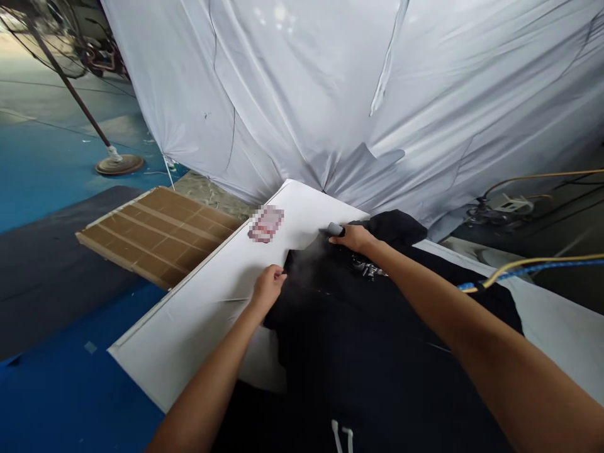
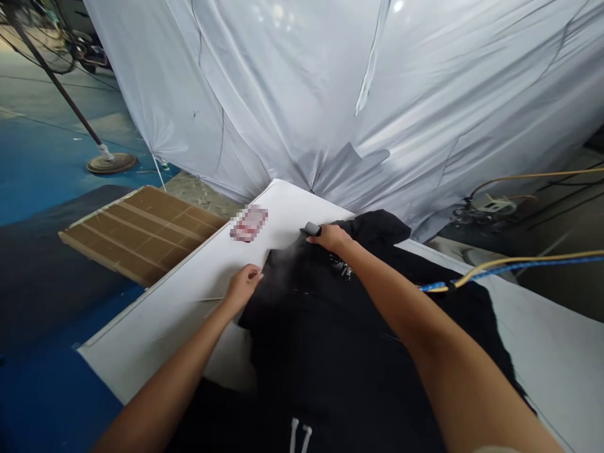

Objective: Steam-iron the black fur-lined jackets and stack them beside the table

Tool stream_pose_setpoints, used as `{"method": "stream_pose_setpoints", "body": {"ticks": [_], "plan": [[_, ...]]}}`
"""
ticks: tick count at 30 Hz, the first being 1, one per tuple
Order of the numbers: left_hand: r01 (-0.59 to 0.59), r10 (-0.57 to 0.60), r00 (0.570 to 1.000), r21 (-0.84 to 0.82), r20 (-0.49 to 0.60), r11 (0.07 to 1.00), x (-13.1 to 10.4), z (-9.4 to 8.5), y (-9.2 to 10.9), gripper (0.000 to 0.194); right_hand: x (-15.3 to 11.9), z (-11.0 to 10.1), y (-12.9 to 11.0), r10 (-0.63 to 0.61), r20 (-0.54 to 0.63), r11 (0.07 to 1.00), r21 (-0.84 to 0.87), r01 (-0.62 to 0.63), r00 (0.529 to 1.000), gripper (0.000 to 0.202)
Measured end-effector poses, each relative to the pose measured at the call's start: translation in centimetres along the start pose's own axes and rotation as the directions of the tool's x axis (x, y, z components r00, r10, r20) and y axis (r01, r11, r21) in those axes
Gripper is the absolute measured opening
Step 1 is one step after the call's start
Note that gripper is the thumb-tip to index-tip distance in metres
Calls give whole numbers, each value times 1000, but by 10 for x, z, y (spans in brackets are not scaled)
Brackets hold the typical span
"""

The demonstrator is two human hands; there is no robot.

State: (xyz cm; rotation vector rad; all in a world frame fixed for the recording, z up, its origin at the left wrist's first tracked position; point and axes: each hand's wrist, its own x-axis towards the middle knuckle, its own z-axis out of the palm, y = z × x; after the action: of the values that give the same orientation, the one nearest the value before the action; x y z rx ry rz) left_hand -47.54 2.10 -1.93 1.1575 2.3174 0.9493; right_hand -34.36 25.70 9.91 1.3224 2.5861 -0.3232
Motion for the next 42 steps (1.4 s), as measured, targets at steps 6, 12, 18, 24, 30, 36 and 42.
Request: {"method": "stream_pose_setpoints", "body": {"ticks": [6,12,18,24,30,36,42], "plan": [[210,-201,956,-19,213,977,-26,-14,-12,22,-78,19,32,-206,145,975,113,191,968,50],[208,-203,970,-26,136,978,-19,-3,11,23,-132,38,87,-79,167,992,110,61,983,45],[313,-323,936,94,135,945,-2,11,46,25,-170,33,109,-125,187,984,152,97,974,46],[356,-365,919,83,147,931,-5,16,43,27,-161,47,69,-161,253,986,73,147,954,53],[346,-348,930,44,118,937,-8,19,36,27,-98,45,-1,-194,144,977,-62,205,970,60],[379,-372,923,-73,101,922,-3,24,26,26,-20,27,-29,4,60,998,-65,0,998,61],[311,-309,950,-76,34,947,-6,21,29,23,-27,1,24,107,-7,994,-19,-107,994,58]]}}
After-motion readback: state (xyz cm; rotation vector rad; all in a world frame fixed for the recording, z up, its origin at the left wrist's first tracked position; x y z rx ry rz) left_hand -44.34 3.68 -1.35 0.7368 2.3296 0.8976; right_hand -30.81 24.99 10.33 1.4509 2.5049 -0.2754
